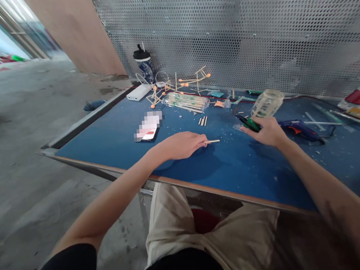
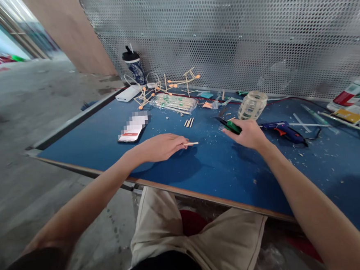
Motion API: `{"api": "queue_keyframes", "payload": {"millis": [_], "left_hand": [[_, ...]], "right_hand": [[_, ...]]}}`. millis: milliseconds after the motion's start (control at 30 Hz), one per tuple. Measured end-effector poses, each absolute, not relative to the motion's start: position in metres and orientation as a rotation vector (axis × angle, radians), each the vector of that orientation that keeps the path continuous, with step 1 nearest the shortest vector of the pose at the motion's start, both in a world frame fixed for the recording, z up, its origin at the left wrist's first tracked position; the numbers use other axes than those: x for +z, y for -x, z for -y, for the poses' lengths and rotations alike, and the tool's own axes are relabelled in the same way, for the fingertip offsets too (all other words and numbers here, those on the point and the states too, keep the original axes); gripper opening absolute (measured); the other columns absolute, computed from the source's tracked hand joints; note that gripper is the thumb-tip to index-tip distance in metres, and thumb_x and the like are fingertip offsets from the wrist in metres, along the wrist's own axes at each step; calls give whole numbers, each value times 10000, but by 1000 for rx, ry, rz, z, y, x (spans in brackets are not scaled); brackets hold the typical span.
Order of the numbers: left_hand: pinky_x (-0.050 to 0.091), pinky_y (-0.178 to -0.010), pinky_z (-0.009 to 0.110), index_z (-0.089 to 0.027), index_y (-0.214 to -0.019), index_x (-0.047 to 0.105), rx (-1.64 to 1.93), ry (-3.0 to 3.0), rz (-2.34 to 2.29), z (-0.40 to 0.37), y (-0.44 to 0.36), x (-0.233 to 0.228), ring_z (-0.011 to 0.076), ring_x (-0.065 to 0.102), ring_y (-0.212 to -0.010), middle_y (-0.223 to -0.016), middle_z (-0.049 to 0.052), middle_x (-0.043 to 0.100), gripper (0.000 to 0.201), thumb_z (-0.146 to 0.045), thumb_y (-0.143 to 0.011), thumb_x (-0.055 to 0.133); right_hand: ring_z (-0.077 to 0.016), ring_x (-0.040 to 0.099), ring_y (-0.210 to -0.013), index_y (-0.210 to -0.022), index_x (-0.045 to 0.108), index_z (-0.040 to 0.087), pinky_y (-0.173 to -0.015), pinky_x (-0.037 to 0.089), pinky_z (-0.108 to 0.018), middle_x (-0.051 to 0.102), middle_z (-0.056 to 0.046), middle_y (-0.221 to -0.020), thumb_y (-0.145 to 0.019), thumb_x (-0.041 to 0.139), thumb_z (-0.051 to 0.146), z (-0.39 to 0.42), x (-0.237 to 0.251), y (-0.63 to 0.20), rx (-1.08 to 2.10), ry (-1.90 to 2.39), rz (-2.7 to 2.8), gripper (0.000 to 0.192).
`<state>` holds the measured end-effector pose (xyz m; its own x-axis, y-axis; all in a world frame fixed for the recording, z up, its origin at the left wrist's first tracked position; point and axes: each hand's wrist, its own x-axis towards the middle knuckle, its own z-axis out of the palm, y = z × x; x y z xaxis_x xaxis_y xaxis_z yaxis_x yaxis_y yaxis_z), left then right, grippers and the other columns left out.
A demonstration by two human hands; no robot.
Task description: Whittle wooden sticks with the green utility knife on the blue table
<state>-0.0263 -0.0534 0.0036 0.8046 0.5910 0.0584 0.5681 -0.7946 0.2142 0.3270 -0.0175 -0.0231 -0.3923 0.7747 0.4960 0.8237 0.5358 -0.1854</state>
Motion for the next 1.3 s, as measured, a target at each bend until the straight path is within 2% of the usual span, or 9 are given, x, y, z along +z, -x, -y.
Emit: {"api": "queue_keyframes", "payload": {"millis": [200,400,500,667,833,967,1133,1233,1300], "left_hand": [[458,-937,303,-243,-1188,651,135,-2888,-769,44,22,-3,176,668,-1030,-1123,74,740,291,-245,-1044,398],[463,-934,326,-244,-1163,674,129,-2891,-751,42,20,0,187,670,-980,-1033,70,750,280,-272,-1024,433],[460,-881,335,-229,-1122,675,90,-2970,-720,38,13,5,197,659,-904,-948,78,743,286,-274,-1032,407],[398,-670,324,-238,-1117,659,-38,-3092,-652,22,-1,17,193,612,-701,-792,55,713,361,-333,-1065,314],[354,-605,323,-268,-1011,679,44,-3042,-525,8,-6,20,175,588,-621,-708,17,698,315,-325,-1034,371],[346,-575,314,-239,-954,685,147,-3020,-473,7,-4,13,161,543,-555,-655,15,674,331,-332,-1024,376],[375,-595,288,-221,-989,697,301,-2952,-440,8,2,-1,130,592,-603,-746,7,726,374,-323,-1052,342],[387,-615,281,-244,-1077,714,395,-2976,-410,10,5,0,123,669,-768,-957,11,771,355,-336,-1063,372],[362,-583,286,-260,-1112,714,431,-3009,-390,14,7,4,114,676,-797,-1011,4,764,341,-353,-1069,389]], "right_hand": [[-174,523,-547,-709,539,247,-578,376,-327,586,-17,-608,-907,551,645,17,-25,-328,-130,1268,2268,445],[-175,555,-563,-763,569,244,-591,399,-320,586,-10,-617,-924,536,630,15,-27,-326,-134,1255,2279,419],[-175,551,-569,-746,553,249,-595,397,-322,591,-8,-625,-927,542,624,17,-28,-324,-121,1262,2299,416],[-188,560,-591,-739,548,251,-606,391,-330,624,-21,-651,-932,545,634,18,-26,-321,-69,1285,2300,428],[-195,619,-627,-793,608,249,-631,420,-324,695,-18,-698,-971,510,603,18,-23,-322,121,1296,2349,408],[-217,678,-714,-950,700,273,-680,462,-334,747,-12,-802,-947,554,604,18,-27,-320,104,1239,2469,362],[-271,723,-992,-1195,686,290,-831,511,-371,769,-42,-1151,-961,552,568,18,-33,-317,27,1233,2457,388],[-277,725,-968,-1224,658,278,-792,505,-367,763,-58,-1158,-989,494,559,18,-33,-316,-52,1317,2416,402],[-265,723,-887,-1235,632,256,-732,485,-351,767,-69,-1090,-1018,423,536,18,-32,-316,-67,1382,2404,412]]}}
